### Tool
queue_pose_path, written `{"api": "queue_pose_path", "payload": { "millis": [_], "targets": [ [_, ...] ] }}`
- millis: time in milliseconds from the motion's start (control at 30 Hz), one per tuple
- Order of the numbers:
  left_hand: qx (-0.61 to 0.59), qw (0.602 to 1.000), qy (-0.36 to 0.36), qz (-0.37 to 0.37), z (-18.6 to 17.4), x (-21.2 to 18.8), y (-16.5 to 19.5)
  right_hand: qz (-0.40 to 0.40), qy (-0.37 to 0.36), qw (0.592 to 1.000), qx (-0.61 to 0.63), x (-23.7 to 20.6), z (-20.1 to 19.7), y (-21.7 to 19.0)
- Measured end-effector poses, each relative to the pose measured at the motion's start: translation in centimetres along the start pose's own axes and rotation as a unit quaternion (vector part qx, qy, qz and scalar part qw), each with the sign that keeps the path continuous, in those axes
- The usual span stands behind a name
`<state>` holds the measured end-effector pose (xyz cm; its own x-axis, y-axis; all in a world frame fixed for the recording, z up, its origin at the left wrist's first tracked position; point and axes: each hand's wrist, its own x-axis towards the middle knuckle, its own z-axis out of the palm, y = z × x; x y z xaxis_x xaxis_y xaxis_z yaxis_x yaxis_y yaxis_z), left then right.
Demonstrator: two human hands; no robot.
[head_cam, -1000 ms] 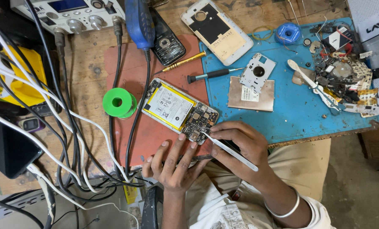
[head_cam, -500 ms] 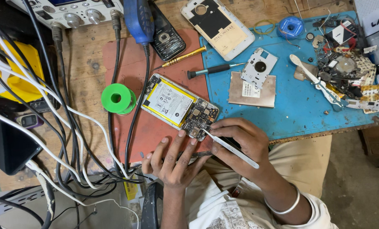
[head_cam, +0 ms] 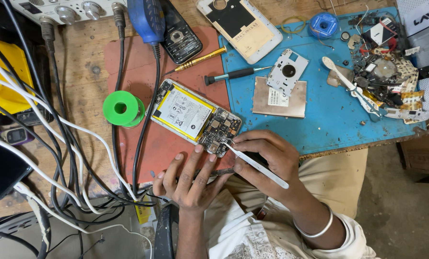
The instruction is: The person works on a disassembled smartphone lying on a repair bench, holding the board steady with one hand while using tweezers to pick and probe small components near the battery. They briefly set the tweezers down and pick up a cotton swab before resuming work on the board with the tweezers.
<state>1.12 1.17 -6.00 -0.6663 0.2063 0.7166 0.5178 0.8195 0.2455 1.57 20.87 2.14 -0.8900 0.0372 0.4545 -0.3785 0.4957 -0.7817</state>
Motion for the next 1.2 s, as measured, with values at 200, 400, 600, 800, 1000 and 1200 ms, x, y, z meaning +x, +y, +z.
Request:
{"api": "queue_pose_path", "payload": {
  "millis": [200, 400, 600, 800, 1000, 1200],
  "targets": [
    [0.002, 1.0, -0.003, 0.003, -0.1, 0.0, -0.1, 0.002, 0.017, 1.0, 0.007, -0.1, 0.0, 0.1],
    [0.021, 1.0, -0.012, 0.0, -0.1, -0.2, 0.1, 0.0, 0.0, 1.0, 0.02, -0.1, -0.2, 0.0],
    [0.021, 1.0, -0.015, -0.003, 0.0, -0.4, -0.1, 0.005, 0.001, 1.0, 0.008, 0.0, -0.2, -0.2],
    [0.019, 1.0, -0.008, -0.003, 0.0, -0.3, -0.1, -0.006, 0.0, 1.0, 0.008, -0.1, -0.2, 0.1],
    [0.014, 1.0, -0.015, -0.005, 0.0, -0.3, 0.0, 0.076, 0.022, 0.985, 0.152, -0.8, -0.6, 0.9],
    [0.022, 1.0, -0.005, 0.009, 0.0, -0.1, 0.0, 0.056, 0.023, 0.992, 0.11, -0.8, -0.4, 0.9]
  ]
}}
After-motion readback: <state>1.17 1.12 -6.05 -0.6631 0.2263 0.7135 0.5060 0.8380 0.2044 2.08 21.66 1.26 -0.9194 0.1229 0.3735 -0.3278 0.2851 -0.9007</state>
